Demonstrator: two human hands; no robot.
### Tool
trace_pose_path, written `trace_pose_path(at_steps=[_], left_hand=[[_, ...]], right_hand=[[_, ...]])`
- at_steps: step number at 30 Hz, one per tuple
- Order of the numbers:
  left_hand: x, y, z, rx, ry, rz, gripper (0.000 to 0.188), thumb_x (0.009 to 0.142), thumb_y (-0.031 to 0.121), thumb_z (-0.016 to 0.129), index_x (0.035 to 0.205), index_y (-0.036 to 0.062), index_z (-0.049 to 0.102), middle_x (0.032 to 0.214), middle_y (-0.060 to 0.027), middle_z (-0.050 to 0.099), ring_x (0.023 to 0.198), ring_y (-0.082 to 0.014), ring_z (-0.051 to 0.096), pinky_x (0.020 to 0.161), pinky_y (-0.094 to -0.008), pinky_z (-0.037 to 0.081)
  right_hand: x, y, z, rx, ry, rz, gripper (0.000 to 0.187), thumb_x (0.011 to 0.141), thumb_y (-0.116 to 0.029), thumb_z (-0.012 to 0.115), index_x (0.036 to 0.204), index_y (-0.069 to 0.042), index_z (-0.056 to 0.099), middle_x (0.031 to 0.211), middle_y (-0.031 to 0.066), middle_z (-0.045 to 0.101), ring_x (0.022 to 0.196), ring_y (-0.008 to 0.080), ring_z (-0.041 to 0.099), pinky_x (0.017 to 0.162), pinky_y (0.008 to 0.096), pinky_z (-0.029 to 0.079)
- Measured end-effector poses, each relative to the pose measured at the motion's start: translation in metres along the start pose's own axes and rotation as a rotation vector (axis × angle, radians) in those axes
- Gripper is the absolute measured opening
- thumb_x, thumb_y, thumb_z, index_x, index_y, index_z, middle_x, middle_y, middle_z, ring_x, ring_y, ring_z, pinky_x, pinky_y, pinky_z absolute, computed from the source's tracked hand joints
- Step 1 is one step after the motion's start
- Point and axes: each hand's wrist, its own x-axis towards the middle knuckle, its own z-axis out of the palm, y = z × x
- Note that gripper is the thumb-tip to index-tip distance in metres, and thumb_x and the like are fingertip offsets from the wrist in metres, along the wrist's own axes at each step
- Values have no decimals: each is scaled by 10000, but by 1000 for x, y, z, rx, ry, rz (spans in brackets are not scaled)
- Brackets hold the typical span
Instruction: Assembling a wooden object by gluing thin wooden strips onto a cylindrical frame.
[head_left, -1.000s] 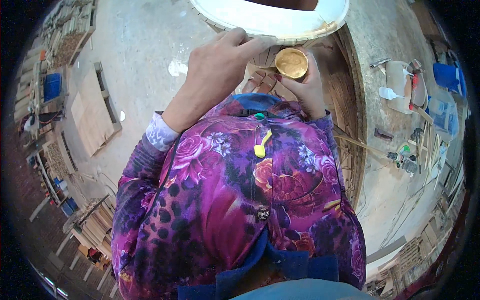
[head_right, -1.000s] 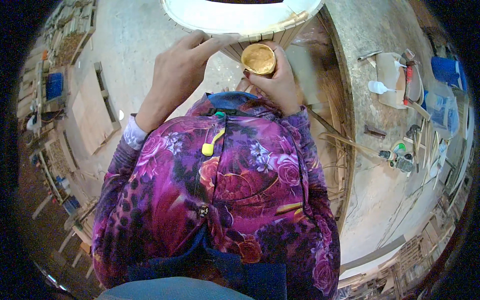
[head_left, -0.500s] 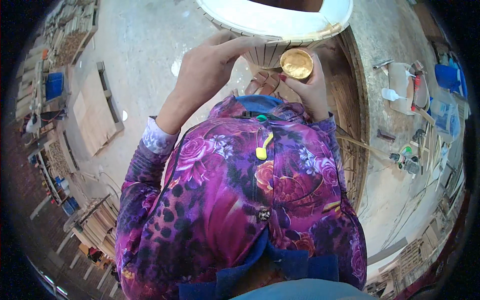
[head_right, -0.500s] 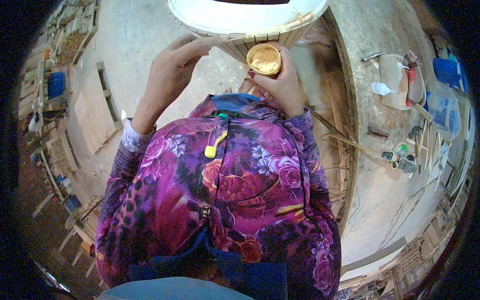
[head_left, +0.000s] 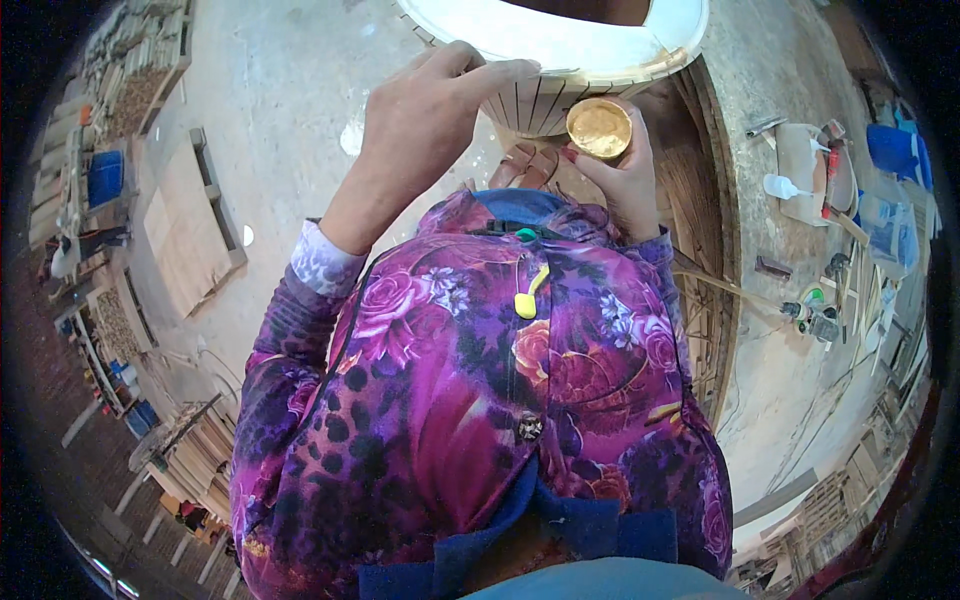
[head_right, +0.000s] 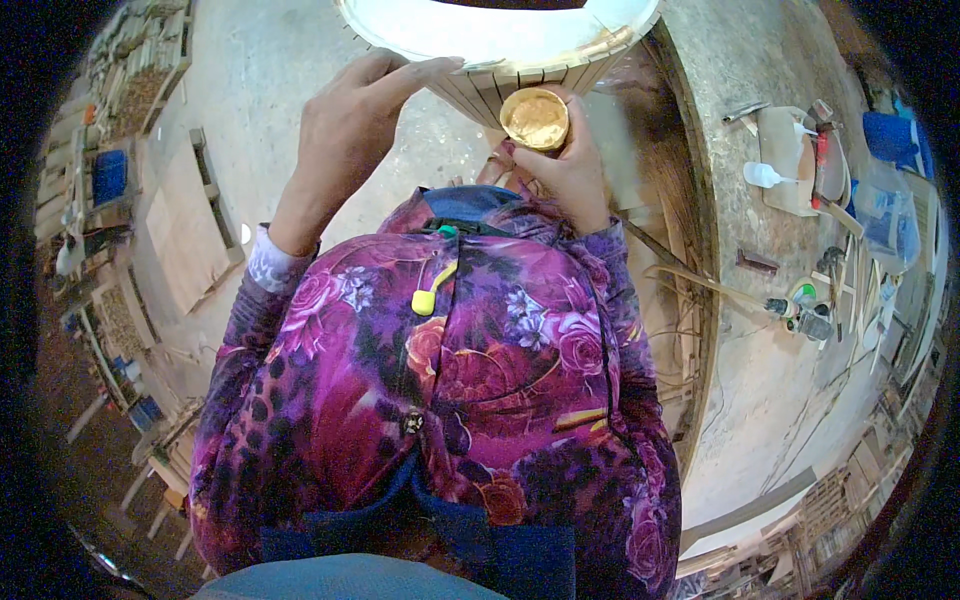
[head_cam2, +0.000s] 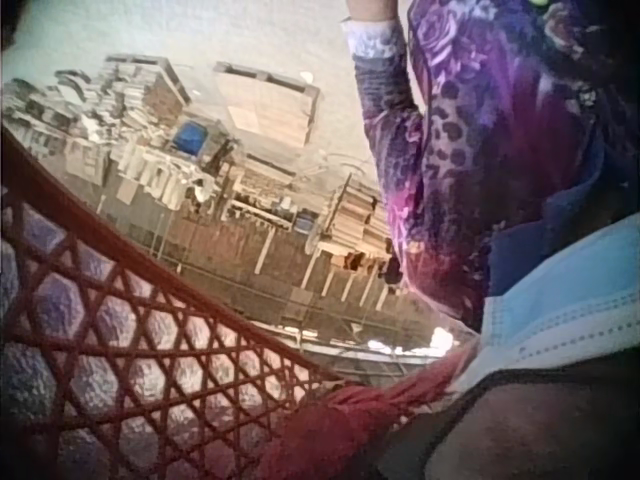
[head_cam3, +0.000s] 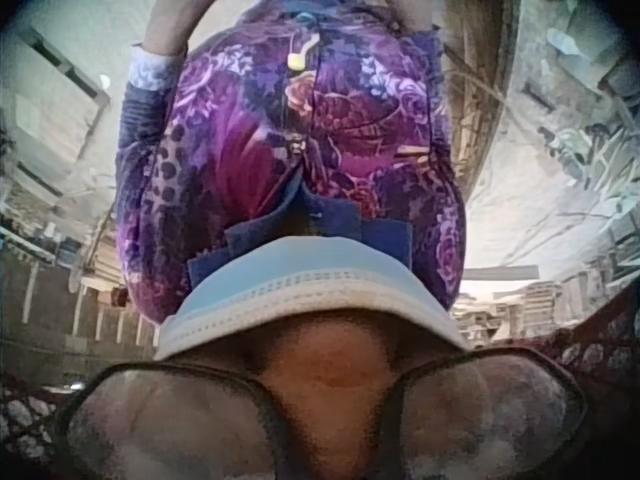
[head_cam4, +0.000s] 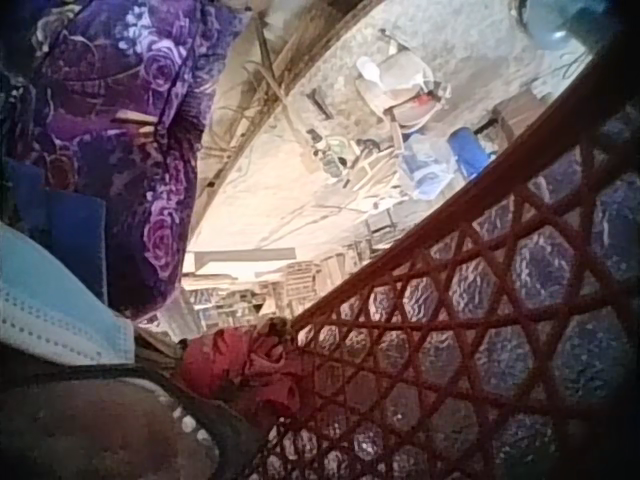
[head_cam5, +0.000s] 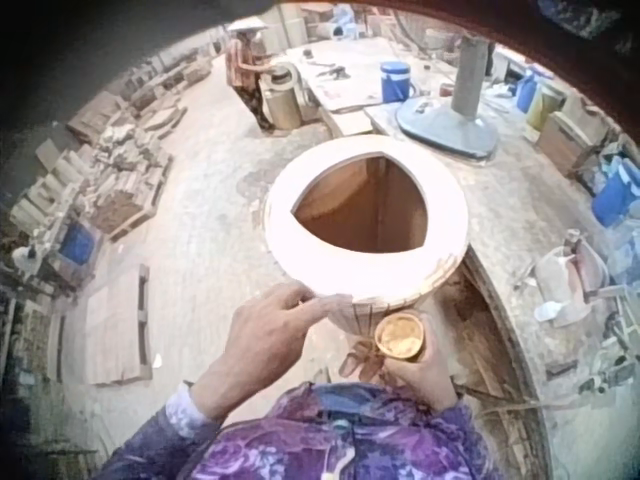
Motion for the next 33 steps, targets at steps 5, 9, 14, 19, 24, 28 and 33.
trace_pose_path(at_steps=[5, 9, 14, 19, 24, 28, 33], left_hand=[[-8, 6, 0, 19, -52, 32, 450, 805, 22, 538, 1143, 300, 642, 871, -18, 625, 762, -220, 641, 597, -339, 530], [-1, -1, -9, -26, -93, -36, 458, 833, 25, 527, 1177, 311, 628, 918, -20, 648, 797, -220, 649, 615, -336, 539], [-7, -13, -14, -63, -118, 50, 444, 833, 27, 539, 1168, 302, 637, 915, -32, 649, 782, -233, 651, 619, -345, 536], [-20, -47, -30, -205, -101, 18, 464, 832, 24, 542, 1193, 303, 623, 879, -34, 629, 764, -239, 637, 619, -352, 533], [-17, -68, -26, -1, 19, 143, 469, 838, 8, 556, 1196, 305, 621, 882, -36, 623, 785, -245, 623, 660, -356, 531], [-21, -69, -35, 14, -61, 173, 481, 831, 1, 558, 1198, 306, 621, 914, -36, 627, 812, -237, 625, 674, -356, 531], [-17, -73, -26, -60, -49, 41, 438, 807, 36, 535, 1141, 299, 643, 903, -17, 618, 852, -217, 637, 666, -355, 537]], right_hand=[[0, 1, 2, -65, -16, -52, 578, 680, -26, 716, 1205, -32, 475, 1108, 58, 556, 1041, 152, 556, 912, 291, 463], [0, -4, 13, -20, 22, -26, 566, 675, -43, 717, 1192, -31, 487, 1088, 57, 572, 1027, 151, 563, 898, 279, 457], [5, -7, 33, -85, 4, -53, 583, 692, 5, 699, 1221, -27, 455, 1125, 65, 542, 1059, 158, 547, 922, 304, 481], [5, -14, 54, -60, 18, 5, 583, 699, 7, 687, 1230, -27, 450, 1135, 70, 542, 1067, 153, 543, 918, 298, 478], [8, -10, 62, -107, 83, -51, 577, 673, -54, 718, 1199, -28, 482, 1079, 69, 572, 1022, 163, 569, 889, 286, 461], [4, -5, 63, -95, 102, -55, 578, 675, -68, 730, 1196, -25, 484, 1097, 73, 566, 1027, 167, 567, 883, 288, 462], [4, -8, 58, -93, 87, 1, 597, 672, -56, 737, 1207, -17, 474, 1117, 77, 562, 1039, 165, 567, 895, 284, 463]])
